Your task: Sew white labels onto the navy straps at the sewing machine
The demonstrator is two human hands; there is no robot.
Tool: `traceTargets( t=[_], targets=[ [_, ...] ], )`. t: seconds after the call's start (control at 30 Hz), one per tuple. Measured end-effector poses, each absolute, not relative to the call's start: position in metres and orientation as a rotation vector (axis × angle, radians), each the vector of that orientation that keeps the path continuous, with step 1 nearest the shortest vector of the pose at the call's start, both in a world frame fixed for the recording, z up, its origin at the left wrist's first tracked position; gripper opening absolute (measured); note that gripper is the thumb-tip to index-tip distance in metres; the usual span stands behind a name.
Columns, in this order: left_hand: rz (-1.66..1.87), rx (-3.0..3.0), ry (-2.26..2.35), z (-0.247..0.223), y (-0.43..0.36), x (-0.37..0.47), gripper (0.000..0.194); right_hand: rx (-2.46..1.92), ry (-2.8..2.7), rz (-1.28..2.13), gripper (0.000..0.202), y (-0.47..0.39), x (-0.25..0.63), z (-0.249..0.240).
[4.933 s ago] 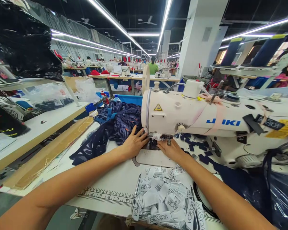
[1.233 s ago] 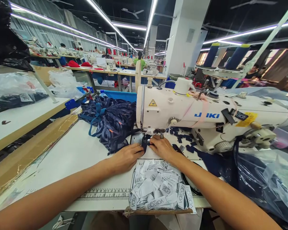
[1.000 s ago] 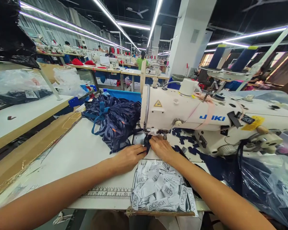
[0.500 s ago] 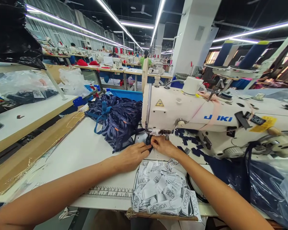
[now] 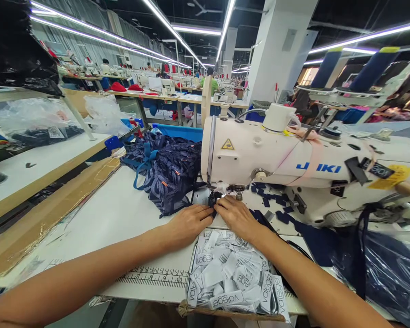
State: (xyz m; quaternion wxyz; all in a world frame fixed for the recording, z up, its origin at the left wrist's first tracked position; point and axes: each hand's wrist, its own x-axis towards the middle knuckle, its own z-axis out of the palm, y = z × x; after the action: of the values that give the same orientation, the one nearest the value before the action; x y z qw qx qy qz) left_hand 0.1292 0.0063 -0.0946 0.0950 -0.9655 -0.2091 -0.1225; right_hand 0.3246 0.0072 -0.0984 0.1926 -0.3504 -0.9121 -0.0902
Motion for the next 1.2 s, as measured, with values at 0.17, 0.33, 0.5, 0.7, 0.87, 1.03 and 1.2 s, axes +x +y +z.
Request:
traceTargets(
  t=[0.17, 0.33, 0.5, 0.7, 0.87, 1.03, 1.2],
  targets=[
    [-0.375, -2.886, -0.617, -0.093, 0.009, 0.13, 0.022, -0.898, -2.598, -0.252, 0.029, 0.008, 0.331, -0.101],
    [-0.313, -2.864, -0.636, -0.09, 0.014, 0.135, 0.023, -0.913, -2.658, -0.336, 0.032, 0.019, 0.337, -0.099],
    [-0.23, -2.807, -0.726, -0.09, 0.015, 0.143, 0.026, -0.974, -2.699, -0.319, 0.033, 0.026, 0.34, -0.094],
    [-0.242, -2.797, -0.75, -0.091, 0.014, 0.147, 0.027, -1.017, -2.699, -0.297, 0.035, 0.028, 0.343, -0.099],
    [-0.263, -2.772, -0.757, -0.092, 0.016, 0.149, 0.024, -1.063, -2.693, -0.304, 0.036, 0.029, 0.342, -0.1],
    [-0.258, -2.738, -0.757, -0.092, 0.019, 0.153, 0.021, -1.115, -2.696, -0.395, 0.037, 0.026, 0.338, -0.096],
    [-0.228, -2.714, -0.786, -0.09, 0.021, 0.157, 0.018, -1.196, -2.695, -0.441, 0.038, 0.024, 0.336, -0.095]
  ],
)
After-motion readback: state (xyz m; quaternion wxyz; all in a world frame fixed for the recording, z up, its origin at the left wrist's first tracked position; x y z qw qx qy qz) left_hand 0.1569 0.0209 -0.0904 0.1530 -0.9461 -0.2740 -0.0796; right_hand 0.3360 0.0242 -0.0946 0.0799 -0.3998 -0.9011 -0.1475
